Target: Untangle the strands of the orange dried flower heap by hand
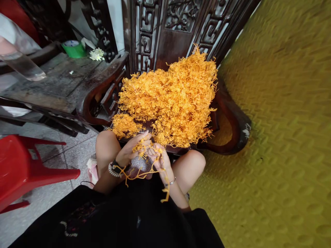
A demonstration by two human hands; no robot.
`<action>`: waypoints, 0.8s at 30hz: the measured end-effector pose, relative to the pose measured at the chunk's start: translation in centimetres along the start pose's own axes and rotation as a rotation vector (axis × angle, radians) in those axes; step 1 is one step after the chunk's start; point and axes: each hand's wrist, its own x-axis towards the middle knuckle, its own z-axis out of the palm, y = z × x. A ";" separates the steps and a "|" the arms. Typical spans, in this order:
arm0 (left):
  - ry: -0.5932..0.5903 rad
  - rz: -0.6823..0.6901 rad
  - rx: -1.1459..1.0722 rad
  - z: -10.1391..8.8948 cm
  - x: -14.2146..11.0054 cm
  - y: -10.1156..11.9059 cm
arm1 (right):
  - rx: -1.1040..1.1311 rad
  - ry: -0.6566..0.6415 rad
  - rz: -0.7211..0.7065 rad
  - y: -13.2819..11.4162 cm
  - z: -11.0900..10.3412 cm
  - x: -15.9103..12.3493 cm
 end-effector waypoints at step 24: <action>-0.050 -0.149 -0.252 -0.7 1.7 -2.4 | -0.387 0.044 -0.133 -1.8 -1.2 -1.6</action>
